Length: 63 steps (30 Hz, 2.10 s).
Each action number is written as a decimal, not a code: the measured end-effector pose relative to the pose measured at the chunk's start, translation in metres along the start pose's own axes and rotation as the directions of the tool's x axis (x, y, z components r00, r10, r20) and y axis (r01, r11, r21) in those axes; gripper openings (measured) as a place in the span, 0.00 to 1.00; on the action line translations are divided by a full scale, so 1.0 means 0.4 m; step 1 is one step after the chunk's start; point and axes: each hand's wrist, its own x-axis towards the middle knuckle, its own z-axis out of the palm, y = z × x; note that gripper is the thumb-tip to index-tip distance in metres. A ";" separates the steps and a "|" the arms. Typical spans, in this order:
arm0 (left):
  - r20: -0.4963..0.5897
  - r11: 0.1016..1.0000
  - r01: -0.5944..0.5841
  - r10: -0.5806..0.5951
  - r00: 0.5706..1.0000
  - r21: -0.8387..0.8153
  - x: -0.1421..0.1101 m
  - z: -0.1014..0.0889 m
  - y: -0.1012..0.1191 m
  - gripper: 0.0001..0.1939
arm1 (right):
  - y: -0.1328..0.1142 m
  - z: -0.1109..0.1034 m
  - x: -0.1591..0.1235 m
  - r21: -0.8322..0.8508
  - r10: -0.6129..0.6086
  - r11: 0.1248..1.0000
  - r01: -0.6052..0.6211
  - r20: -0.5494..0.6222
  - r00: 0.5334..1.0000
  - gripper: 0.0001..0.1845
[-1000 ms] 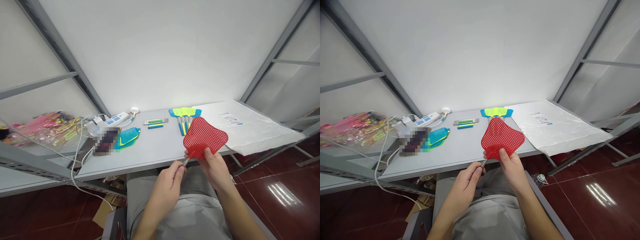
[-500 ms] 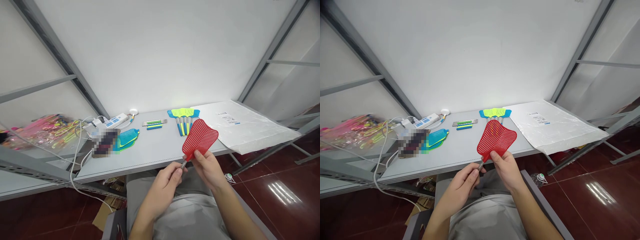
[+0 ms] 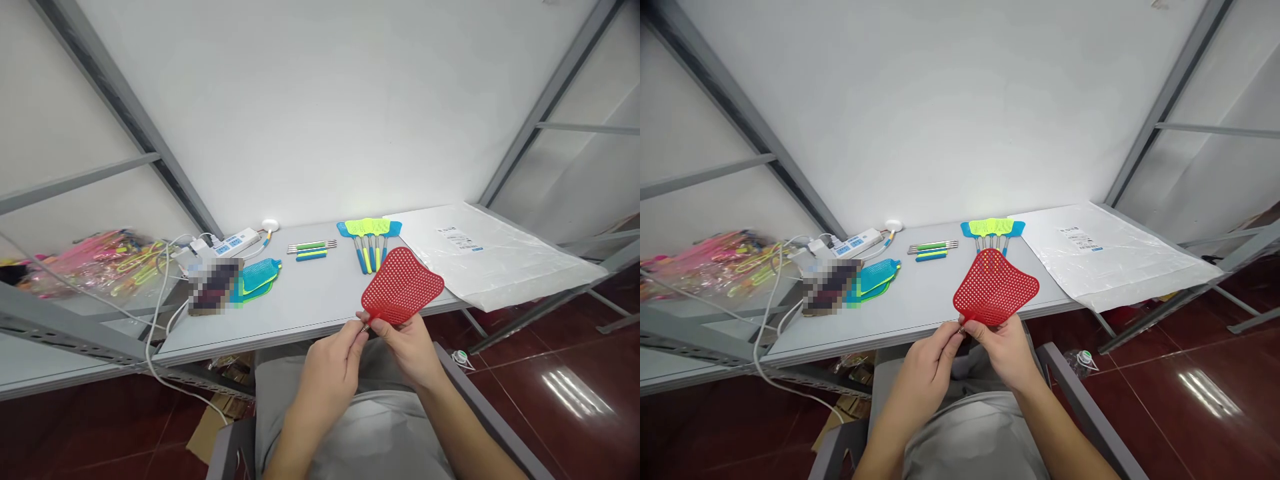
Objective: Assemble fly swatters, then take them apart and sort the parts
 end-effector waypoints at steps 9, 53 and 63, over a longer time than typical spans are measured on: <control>0.135 0.997 0.029 -0.037 0.990 0.065 -0.014 -0.064 -0.012 0.16 | -0.051 -0.036 0.026 0.187 -0.119 0.971 0.150 -0.165 0.979 0.05; -0.645 0.675 -0.424 -0.102 0.757 -0.604 0.007 0.039 -0.079 0.18 | -0.033 -0.028 0.016 0.302 0.039 0.947 0.108 -0.444 0.895 0.13; -0.463 0.325 -0.348 -0.414 0.784 -0.879 0.018 0.004 -0.053 0.14 | -0.053 -0.110 0.055 0.240 -0.062 0.948 0.210 -0.507 0.859 0.13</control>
